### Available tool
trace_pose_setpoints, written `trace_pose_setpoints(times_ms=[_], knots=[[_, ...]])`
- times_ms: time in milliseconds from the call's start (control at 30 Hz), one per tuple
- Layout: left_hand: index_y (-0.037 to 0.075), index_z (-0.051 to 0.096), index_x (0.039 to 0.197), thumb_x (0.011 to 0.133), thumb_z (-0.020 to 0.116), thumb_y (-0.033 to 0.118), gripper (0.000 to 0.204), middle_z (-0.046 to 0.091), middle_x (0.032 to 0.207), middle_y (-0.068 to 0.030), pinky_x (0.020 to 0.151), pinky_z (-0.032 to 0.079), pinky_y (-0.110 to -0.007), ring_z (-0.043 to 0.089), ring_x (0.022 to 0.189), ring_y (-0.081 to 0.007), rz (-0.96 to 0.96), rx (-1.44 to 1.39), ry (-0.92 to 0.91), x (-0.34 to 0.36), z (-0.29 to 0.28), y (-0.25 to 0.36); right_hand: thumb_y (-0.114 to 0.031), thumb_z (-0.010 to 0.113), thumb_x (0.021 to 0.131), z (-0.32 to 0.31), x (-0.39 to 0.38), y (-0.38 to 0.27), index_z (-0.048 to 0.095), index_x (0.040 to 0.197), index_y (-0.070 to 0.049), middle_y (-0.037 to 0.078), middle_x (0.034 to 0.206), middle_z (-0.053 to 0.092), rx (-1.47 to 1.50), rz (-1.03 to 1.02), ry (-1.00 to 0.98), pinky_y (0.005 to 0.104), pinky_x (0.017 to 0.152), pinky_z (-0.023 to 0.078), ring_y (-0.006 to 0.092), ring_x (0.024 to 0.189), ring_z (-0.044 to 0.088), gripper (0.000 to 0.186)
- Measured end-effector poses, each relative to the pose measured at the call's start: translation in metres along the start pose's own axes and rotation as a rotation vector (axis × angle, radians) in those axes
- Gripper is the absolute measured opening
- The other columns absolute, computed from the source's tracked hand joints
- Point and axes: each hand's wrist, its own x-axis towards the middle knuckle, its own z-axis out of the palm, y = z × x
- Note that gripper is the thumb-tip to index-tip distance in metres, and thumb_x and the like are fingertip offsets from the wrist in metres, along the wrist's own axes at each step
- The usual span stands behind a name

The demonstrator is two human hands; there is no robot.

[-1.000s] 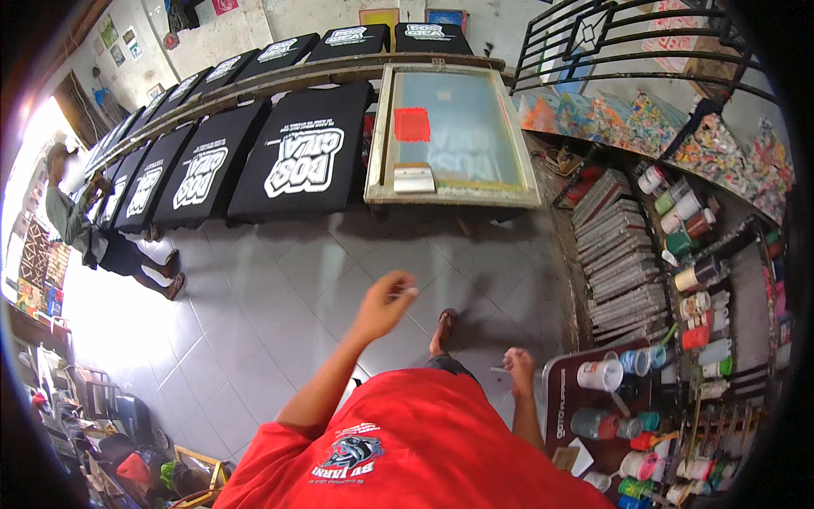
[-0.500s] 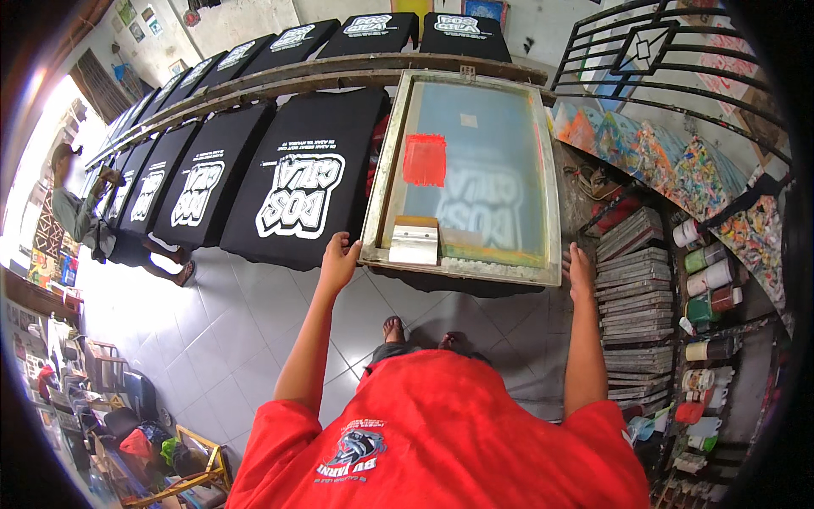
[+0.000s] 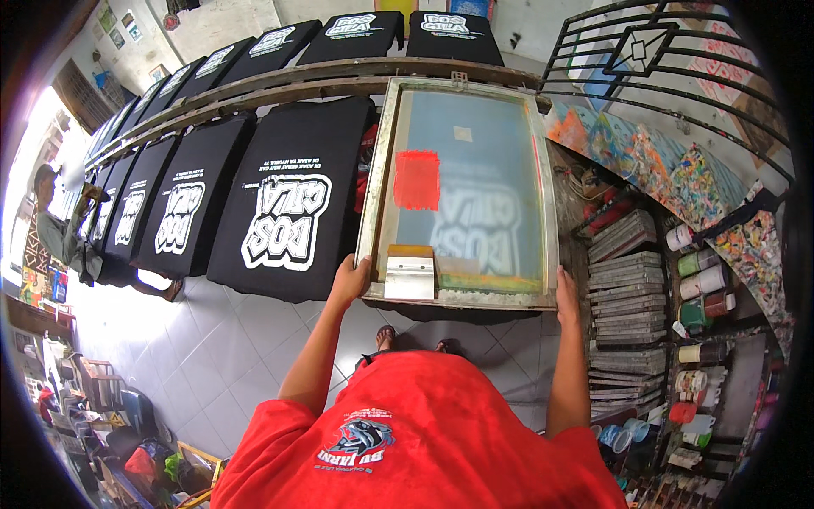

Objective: The person prepares a screen-printing frame by applying tape to mask areas, washes the frame, and then applies red ink to a garment using a squeegee on the prepared screen.

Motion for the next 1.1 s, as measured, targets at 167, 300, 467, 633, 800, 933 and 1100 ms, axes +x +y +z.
trace_pose_setpoints(times_ms=[167,300,467,633,800,933,1100], knots=[[-0.004,0.056,0.093,0.09,0.048,0.034,0.039,0.062,0.083,-0.0236,0.072,0.045,-0.04,0.061,0.078,-0.0338,0.074,0.063,0.083,0.014,0.003,-0.007,-0.046,0.035,0.095,0.013,0.009,-0.002,0.048,0.123,0.004,0.02,0.125,0.049,-0.085,-0.044,0.072,0.0373,0.096,0.034,0.0324,0.117,0.045,0.058],[-0.003,0.054,0.086,0.092,0.044,0.035,0.04,0.058,0.081,-0.0282,0.071,0.043,-0.045,0.056,0.079,-0.0436,0.1,0.271,0.18,0.006,0.001,0.008,-0.045,0.033,0.095,0.027,-0.018,-0.044,0.051,0.118,0.004,0.022,0.119,0.052,-0.142,-0.023,0.153,0.0393,0.091,0.037,0.0342,0.111,0.05,0.058],[-0.002,0.051,0.08,0.093,0.042,0.032,0.038,0.055,0.074,-0.0262,0.065,0.041,-0.046,0.054,0.074,-0.0442,0.146,0.249,0.175,-0.016,-0.009,0.018,-0.047,0.034,0.095,0.017,-0.043,-0.045,0.047,0.124,0.005,0.022,0.124,0.05,-0.041,-0.091,0.24,0.0402,0.094,0.035,0.0355,0.115,0.047,0.061],[-0.001,0.051,0.081,0.093,0.041,0.03,0.034,0.055,0.071,-0.024,0.063,0.041,-0.045,0.055,0.07,-0.0417,0.133,0.178,0.169,-0.048,-0.012,0.032,-0.049,0.035,0.094,-0.009,-0.06,-0.024,0.04,0.132,0.003,0.022,0.133,0.043,-0.056,-0.025,0.358,0.0388,0.102,0.029,0.0343,0.124,0.039,0.065],[0.001,0.054,0.088,0.092,0.043,0.029,0.031,0.058,0.072,-0.024,0.062,0.043,-0.046,0.057,0.07,-0.0424,0.157,0.157,0.086,-0.083,0.024,0.071,-0.051,0.036,0.093,-0.071,-0.078,0.04,0.04,0.132,0.003,0.022,0.132,0.043,0.056,-0.023,0.433,0.0387,0.1,0.031,0.0334,0.122,0.041,0.066],[0.001,0.054,0.092,0.091,0.044,0.032,0.033,0.059,0.071,-0.0246,0.064,0.042,-0.05,0.057,0.073,-0.0446,0.234,0.21,0.005,-0.097,0.053,0.094,-0.05,0.036,0.093,-0.098,-0.118,0.052,0.043,0.129,0.005,0.022,0.128,0.046,0.077,0.073,0.57,0.0391,0.095,0.035,0.0331,0.115,0.046,0.065],[0.0,0.055,0.096,0.092,0.044,0.033,0.035,0.059,0.071,-0.0247,0.065,0.044,-0.049,0.058,0.072,-0.043,0.224,0.162,-0.143,-0.112,0.087,0.106,-0.051,0.036,0.093,-0.149,-0.149,0.1,0.047,0.122,0.008,0.022,0.119,0.051,0.103,0.037,0.605,0.0392,0.09,0.038,0.033,0.105,0.051,0.067]])
